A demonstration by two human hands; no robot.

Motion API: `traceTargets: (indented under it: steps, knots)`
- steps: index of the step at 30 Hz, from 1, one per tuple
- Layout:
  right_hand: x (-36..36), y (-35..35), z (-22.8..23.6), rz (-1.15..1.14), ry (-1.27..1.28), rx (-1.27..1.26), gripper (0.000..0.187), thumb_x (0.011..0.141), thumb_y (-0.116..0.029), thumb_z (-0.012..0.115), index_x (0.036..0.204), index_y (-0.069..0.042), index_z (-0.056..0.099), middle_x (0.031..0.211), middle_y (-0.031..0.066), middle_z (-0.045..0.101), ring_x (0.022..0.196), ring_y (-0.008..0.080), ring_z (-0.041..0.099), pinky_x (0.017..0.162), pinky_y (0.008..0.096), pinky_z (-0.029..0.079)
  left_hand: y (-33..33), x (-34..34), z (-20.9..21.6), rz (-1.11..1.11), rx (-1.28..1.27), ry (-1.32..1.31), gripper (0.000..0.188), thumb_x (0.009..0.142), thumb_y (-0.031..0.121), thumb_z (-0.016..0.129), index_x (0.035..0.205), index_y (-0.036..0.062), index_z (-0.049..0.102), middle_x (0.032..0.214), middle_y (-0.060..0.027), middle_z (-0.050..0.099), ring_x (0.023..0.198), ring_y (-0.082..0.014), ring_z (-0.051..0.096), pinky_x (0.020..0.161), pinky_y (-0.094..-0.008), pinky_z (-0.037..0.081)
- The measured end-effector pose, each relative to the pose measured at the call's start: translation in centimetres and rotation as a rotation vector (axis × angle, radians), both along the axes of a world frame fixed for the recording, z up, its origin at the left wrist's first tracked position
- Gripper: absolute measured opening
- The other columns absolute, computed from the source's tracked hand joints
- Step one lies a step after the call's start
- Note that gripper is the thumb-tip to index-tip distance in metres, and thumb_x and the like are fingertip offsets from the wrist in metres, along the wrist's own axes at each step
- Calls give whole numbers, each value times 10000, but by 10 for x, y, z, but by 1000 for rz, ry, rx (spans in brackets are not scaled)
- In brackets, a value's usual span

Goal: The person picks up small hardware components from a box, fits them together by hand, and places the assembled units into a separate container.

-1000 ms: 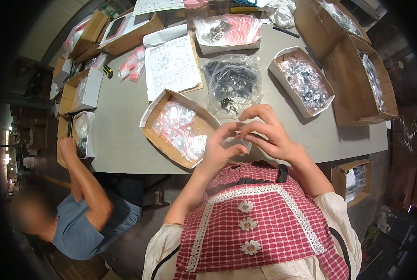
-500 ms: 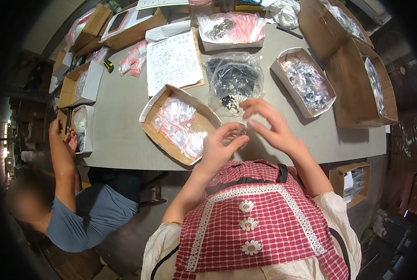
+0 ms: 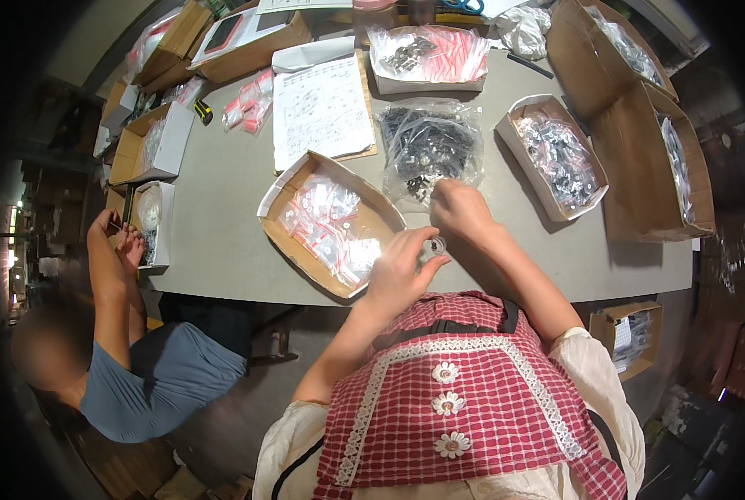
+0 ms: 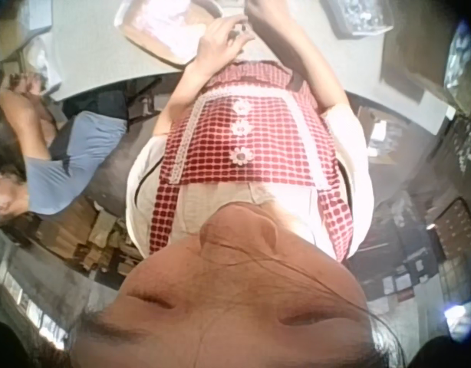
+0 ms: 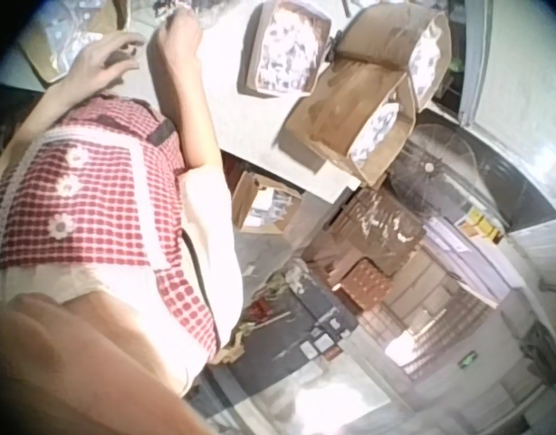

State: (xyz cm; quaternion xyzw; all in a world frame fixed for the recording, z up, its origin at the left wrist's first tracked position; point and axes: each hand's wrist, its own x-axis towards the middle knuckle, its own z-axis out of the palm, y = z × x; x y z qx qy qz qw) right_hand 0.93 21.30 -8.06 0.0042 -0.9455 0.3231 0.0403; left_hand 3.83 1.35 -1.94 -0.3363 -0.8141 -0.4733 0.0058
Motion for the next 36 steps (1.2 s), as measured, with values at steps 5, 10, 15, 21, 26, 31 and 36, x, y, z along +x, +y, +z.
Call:
traceTargets:
  steps: [5, 10, 15, 21, 26, 31, 36]
  knots:
    - [10, 12, 6, 13, -20, -53, 210, 842, -114, 668, 1028, -17, 649, 946, 209, 655, 906, 414, 649, 817, 479, 525, 3, -1, -1, 0, 28, -29, 362, 808, 141, 811, 1109, 13, 656, 1028, -150, 695, 903, -298, 688, 763, -365, 552]
    - [19, 6, 9, -2, 55, -65, 204, 846, -97, 653, 1040, -38, 638, 961, 190, 650, 911, 414, 647, 789, 464, 536, 6, -2, -1, -7, 32, -14, 365, 809, 144, 811, 1113, 14, 656, 1032, -151, 695, 906, -300, 688, 773, -363, 554]
    - [22, 11, 7, 78, 153, -74, 146, 852, -90, 668, 992, -45, 663, 947, 150, 651, 791, 335, 669, 658, 405, 543, 6, -3, 1, 1, 43, 11, 373, 805, 145, 816, 1115, 13, 656, 1035, -149, 697, 906, -299, 688, 767, -359, 549]
    - [51, 7, 84, 57, -63, -779, 81, 877, -54, 722, 950, -21, 710, 869, 25, 632, 623, 69, 607, 531, 226, 460, 2, -7, 3, 20, 56, 18, 385, 796, 133, 820, 1121, 8, 655, 1036, -146, 701, 915, -298, 688, 773, -359, 545]
    - [61, 12, 105, 230, 10, -631, 98, 879, -40, 707, 975, -29, 721, 895, 47, 649, 665, 89, 622, 560, 238, 472, 6, -8, 8, -24, 85, 50, 395, 781, 97, 821, 1126, -2, 655, 1037, -153, 701, 934, -302, 688, 796, -364, 542]
    - [67, 9, 123, 142, -92, -748, 157, 854, -30, 703, 1008, -40, 727, 940, 82, 665, 795, 138, 652, 648, 272, 506, 8, -8, 11, -44, 126, 65, 404, 773, 76, 821, 1130, -16, 655, 1036, -161, 702, 943, -297, 692, 807, -366, 547]
    - [65, 17, 111, 385, 287, -325, 181, 823, -27, 694, 1002, -23, 722, 1172, 144, 635, 1057, 275, 631, 837, 374, 526, 5, -9, 22, -117, 138, -12, 390, 795, 62, 803, 1143, -29, 653, 1046, -156, 708, 947, -267, 704, 812, -346, 551]
